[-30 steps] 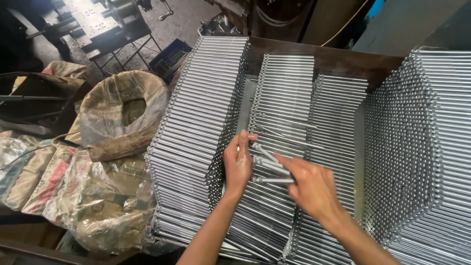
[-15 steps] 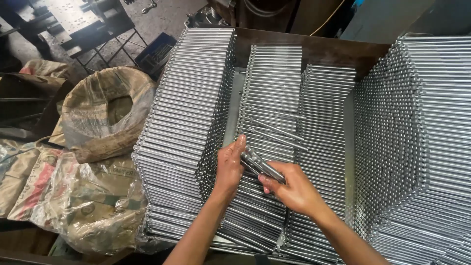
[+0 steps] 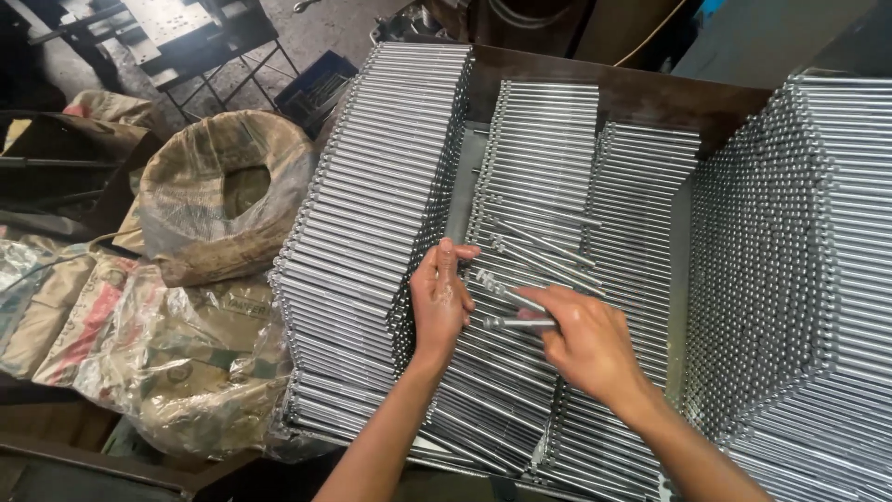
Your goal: A person is manually assembling metal components by picking up small metal rods and inserting them into a grid-like metal rack.
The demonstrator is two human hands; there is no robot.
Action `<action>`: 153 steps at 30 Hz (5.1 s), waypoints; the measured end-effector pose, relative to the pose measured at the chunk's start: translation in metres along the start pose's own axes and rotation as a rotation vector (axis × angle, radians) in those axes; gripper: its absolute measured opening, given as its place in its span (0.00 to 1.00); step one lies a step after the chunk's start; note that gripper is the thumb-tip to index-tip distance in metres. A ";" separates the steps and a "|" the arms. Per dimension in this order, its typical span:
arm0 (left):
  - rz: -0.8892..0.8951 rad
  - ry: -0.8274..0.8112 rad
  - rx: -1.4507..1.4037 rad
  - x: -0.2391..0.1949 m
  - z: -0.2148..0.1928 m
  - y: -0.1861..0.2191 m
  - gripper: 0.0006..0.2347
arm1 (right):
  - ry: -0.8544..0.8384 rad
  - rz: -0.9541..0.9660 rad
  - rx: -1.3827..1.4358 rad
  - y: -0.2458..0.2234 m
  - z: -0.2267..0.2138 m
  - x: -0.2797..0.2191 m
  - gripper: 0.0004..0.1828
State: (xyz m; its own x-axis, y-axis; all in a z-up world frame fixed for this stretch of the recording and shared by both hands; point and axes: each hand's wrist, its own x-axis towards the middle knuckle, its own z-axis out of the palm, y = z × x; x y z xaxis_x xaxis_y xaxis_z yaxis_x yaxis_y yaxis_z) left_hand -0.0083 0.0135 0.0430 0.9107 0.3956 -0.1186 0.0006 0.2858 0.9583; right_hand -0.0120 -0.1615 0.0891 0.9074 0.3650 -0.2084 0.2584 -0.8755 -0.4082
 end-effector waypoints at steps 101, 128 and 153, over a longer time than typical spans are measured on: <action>0.045 -0.228 0.377 0.098 0.033 -0.031 0.24 | 0.440 -0.065 0.787 0.061 0.047 0.103 0.56; 0.091 -0.068 0.534 0.103 0.036 -0.047 0.18 | 0.822 0.189 0.743 0.093 0.060 0.118 0.15; 0.191 -0.183 -0.169 0.086 0.042 -0.007 0.08 | 0.657 -0.184 0.666 0.110 -0.004 0.100 0.11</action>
State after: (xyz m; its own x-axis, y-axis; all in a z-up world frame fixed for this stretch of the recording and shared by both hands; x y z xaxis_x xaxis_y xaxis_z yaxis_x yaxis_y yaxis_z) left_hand 0.0874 0.0085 0.0370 0.9470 0.2966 0.1231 -0.2324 0.3682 0.9002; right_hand 0.1079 -0.2224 0.0268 0.9285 0.0509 0.3678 0.3578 -0.3882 -0.8493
